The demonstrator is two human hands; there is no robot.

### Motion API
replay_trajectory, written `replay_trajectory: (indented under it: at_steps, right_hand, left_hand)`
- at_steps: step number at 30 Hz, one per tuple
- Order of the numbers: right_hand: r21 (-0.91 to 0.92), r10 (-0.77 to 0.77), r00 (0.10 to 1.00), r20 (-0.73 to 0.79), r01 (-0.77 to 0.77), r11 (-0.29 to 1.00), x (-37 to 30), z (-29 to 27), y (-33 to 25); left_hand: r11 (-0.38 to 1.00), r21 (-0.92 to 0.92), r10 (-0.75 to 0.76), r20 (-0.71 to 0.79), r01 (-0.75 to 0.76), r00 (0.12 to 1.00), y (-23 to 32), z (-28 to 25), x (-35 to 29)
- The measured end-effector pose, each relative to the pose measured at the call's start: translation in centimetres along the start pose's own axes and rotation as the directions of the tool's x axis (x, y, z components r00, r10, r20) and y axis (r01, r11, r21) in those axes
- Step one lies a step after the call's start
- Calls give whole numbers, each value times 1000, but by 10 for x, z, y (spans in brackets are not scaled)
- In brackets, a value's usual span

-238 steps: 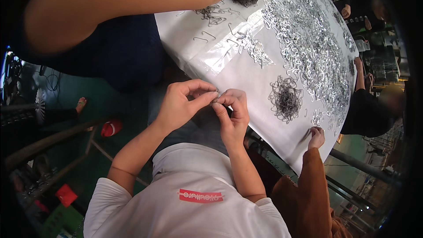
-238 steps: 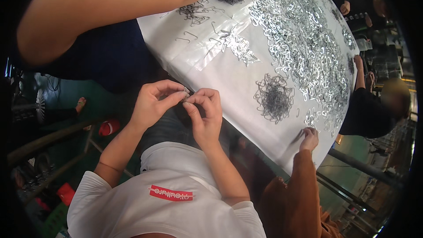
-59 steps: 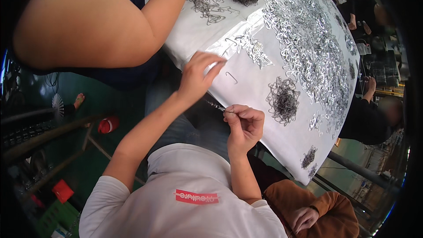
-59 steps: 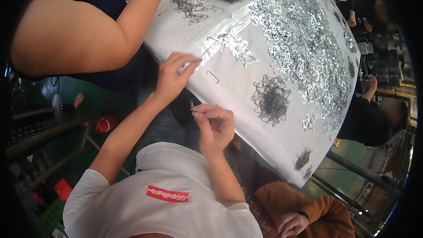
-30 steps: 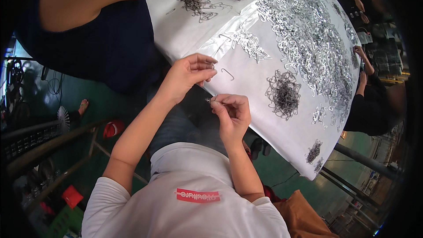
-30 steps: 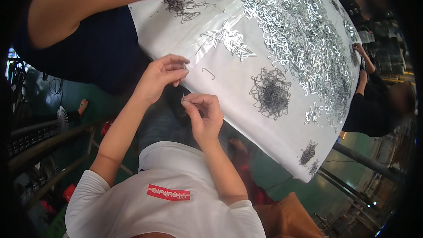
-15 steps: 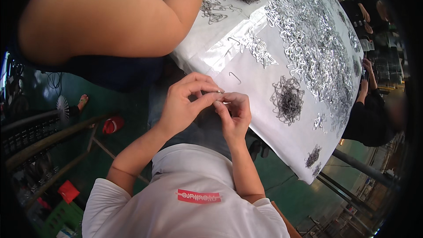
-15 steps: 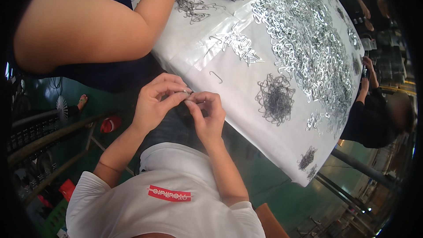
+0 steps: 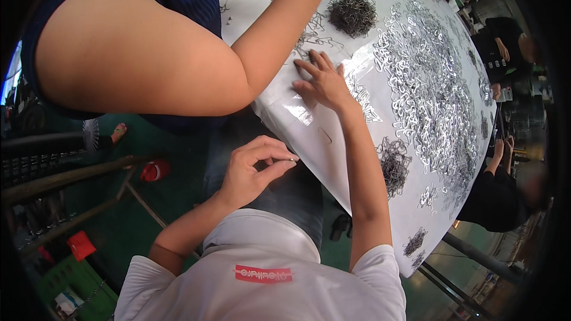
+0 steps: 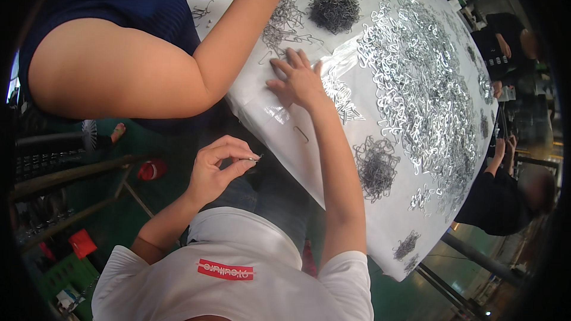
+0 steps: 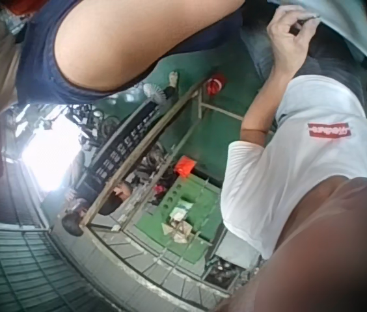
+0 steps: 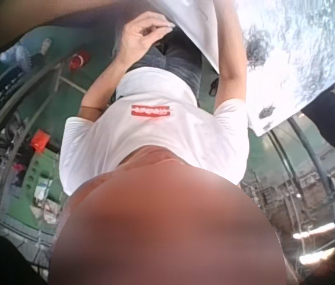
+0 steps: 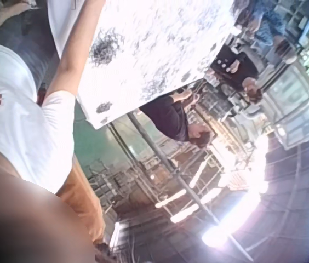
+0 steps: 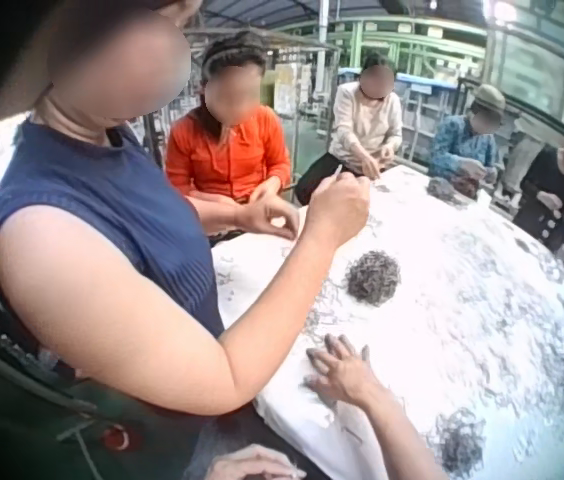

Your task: The person sits at a table and repeatedly picks up small metal hooks and fasteners, then links them together by hand. They occasionally place the assembled chains onto a nearby metal rack. Other people at the table perform the same task.

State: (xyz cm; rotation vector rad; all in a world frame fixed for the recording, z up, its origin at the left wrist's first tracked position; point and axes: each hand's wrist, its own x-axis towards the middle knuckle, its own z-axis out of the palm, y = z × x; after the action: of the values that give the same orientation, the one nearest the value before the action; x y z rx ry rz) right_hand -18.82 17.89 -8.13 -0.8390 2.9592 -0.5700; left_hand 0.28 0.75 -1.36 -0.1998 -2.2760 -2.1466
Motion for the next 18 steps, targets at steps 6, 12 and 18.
replay_trajectory:
  at_steps: [6, 12, 18]
  right_hand:
    - [300, 58, 998, 21, -62, 952, -25, -41, 32]
    - [321, 95, 994, -52, -74, 944, 10, -11, 19]
    - [-53, -2, 1000, 17, 3, 999, 54, 5, -10]
  left_hand:
    - [1000, -10, -16, 39, 16, 999, -5, -3, -2]
    - [999, -21, -43, 48, 44, 998, -2, -1, -9]
    - [999, 44, 11, 30, -12, 999, -5, 2, -17]
